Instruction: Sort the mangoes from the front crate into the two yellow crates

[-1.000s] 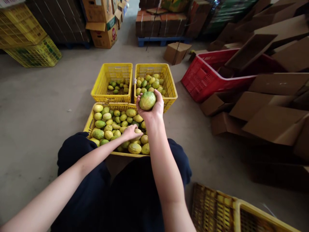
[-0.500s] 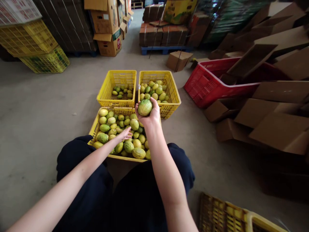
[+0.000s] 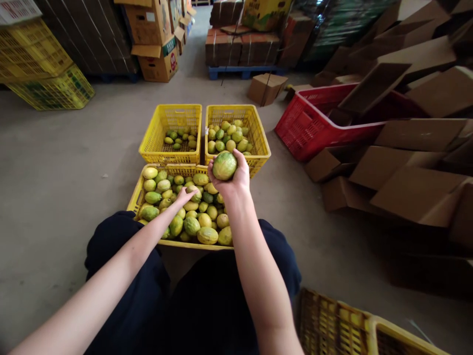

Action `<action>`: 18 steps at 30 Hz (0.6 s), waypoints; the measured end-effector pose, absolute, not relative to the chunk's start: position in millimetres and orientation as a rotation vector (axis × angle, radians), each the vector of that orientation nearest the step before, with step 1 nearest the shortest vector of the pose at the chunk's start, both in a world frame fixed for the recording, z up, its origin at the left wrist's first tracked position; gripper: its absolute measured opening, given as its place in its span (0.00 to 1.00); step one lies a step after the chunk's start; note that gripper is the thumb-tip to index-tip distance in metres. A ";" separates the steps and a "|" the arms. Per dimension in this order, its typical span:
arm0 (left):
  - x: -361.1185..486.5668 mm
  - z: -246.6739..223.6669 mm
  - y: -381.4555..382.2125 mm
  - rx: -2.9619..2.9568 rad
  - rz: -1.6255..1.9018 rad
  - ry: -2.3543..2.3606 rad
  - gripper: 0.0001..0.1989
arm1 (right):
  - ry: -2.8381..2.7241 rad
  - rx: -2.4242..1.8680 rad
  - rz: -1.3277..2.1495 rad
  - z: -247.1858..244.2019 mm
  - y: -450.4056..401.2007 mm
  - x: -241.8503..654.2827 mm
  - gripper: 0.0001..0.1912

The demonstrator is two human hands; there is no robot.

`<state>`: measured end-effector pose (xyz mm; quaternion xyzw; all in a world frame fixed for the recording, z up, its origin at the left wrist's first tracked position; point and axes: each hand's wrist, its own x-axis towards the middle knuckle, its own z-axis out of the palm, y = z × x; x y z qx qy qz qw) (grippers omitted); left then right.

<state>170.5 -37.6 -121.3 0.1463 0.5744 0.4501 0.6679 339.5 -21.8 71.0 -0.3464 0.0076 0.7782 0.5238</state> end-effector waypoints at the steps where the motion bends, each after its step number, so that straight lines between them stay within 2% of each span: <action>1: 169.1 -125.8 -36.0 0.385 1.009 1.388 0.19 | 0.033 -0.832 1.855 72.1 -22.6 340.0 0.11; 6: 169.9 -144.8 -32.2 0.953 0.821 1.893 0.22 | 0.055 -0.819 1.866 71.3 -23.9 339.7 0.11; 11: 170.3 -154.9 -30.8 1.339 0.723 1.868 0.24 | 0.067 -0.842 1.861 75.9 -28.2 333.7 0.10; 18: 171.4 -159.0 -37.0 1.425 0.749 1.779 0.25 | 0.100 -0.879 1.859 88.5 -38.3 329.7 0.11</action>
